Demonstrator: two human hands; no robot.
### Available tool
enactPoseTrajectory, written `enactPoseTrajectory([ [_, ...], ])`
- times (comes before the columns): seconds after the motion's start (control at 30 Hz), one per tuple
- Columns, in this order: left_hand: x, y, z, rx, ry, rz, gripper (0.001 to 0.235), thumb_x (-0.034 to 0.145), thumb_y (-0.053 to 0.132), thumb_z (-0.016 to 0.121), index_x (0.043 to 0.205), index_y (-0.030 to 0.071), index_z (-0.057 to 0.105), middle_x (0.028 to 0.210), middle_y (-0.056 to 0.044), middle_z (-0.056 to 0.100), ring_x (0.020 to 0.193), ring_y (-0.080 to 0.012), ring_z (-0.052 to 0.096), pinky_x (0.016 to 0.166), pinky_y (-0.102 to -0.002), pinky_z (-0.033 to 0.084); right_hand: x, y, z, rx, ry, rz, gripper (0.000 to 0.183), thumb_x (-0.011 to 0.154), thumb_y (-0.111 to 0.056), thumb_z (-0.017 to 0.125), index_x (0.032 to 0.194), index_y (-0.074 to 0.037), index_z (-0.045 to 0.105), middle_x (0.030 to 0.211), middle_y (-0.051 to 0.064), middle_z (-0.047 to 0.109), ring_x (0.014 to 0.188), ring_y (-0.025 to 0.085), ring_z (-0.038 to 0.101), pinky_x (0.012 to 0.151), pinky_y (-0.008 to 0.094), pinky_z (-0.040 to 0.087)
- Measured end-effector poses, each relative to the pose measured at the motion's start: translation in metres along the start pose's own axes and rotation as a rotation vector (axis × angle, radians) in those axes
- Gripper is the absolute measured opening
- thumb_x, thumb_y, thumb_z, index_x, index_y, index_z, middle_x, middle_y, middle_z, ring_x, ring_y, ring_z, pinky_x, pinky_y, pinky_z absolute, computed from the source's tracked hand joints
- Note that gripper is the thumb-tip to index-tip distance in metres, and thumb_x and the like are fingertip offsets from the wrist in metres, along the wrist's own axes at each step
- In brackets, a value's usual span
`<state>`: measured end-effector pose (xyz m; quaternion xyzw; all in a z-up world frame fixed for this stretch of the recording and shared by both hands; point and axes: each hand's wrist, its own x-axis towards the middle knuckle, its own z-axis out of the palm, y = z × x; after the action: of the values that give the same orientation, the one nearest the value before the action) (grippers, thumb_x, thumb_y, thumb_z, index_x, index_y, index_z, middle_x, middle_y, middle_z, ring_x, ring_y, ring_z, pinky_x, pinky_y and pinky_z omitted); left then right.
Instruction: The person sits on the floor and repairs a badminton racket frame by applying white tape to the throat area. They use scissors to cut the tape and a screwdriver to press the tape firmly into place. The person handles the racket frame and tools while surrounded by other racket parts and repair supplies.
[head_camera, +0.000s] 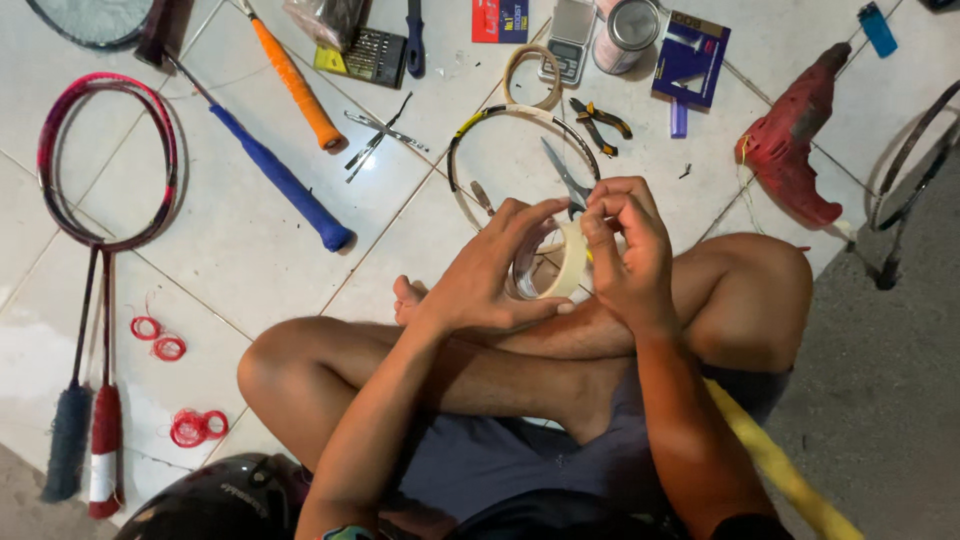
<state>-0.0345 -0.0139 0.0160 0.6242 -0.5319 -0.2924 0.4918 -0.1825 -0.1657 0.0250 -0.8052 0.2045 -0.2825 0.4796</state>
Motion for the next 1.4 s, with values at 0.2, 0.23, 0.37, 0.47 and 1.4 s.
enactPoseTrajectory([
  [0.2,0.005,-0.002,-0.003,-0.044,0.034,-0.26,0.081,0.075,0.057,0.089,0.138,0.015,0.062,0.102,-0.015,0.058,0.084,-0.035,0.068,0.082,-0.049,0.054,0.02,-0.017,-0.005,-0.075,0.013,-0.11,0.023,0.113,-0.018,0.06,0.095,-0.004,0.06,0.106,0.01,0.058,0.085,0.021,0.054,0.078,0.035,0.046],
  [0.23,0.006,0.001,-0.005,-0.042,0.038,-0.257,0.081,0.075,0.057,0.089,0.138,0.015,0.062,0.102,-0.015,0.058,0.084,-0.035,0.068,0.082,-0.049,0.054,0.025,-0.02,-0.006,-0.074,0.012,-0.116,0.023,0.113,-0.018,0.06,0.095,-0.004,0.06,0.106,0.01,0.058,0.085,0.021,0.054,0.078,0.035,0.046],
  [0.37,0.006,0.005,-0.008,-0.085,0.024,-0.473,0.078,0.076,0.062,0.082,0.12,0.0,0.067,0.098,-0.023,0.065,0.092,-0.0398,0.071,0.089,-0.052,0.054,0.048,-0.029,-0.011,-0.124,-0.067,-0.063,0.015,0.11,-0.011,0.067,0.098,-0.001,0.063,0.108,0.012,0.063,0.088,0.025,0.06,0.076,0.034,0.048],
  [0.47,0.005,0.007,-0.009,-0.183,0.128,-0.408,0.078,0.079,0.056,0.086,0.132,0.005,0.062,0.118,-0.022,0.066,0.096,-0.0381,0.071,0.09,-0.049,0.057,0.066,-0.03,-0.008,-0.128,-0.115,-0.06,0.013,0.109,-0.008,0.069,0.099,0.0,0.066,0.107,0.014,0.066,0.087,0.024,0.062,0.074,0.033,0.049],
  [1.4,0.025,-0.063,0.035,-0.184,0.288,-0.194,0.058,0.083,0.031,0.091,0.124,0.011,0.055,0.118,-0.006,0.066,0.099,-0.0159,0.065,0.09,-0.031,0.058,0.102,0.084,0.002,0.102,-0.277,0.157,0.018,0.102,-0.028,0.065,0.092,-0.012,0.066,0.085,-0.004,0.062,0.075,0.009,0.053,0.072,0.028,0.047],
])
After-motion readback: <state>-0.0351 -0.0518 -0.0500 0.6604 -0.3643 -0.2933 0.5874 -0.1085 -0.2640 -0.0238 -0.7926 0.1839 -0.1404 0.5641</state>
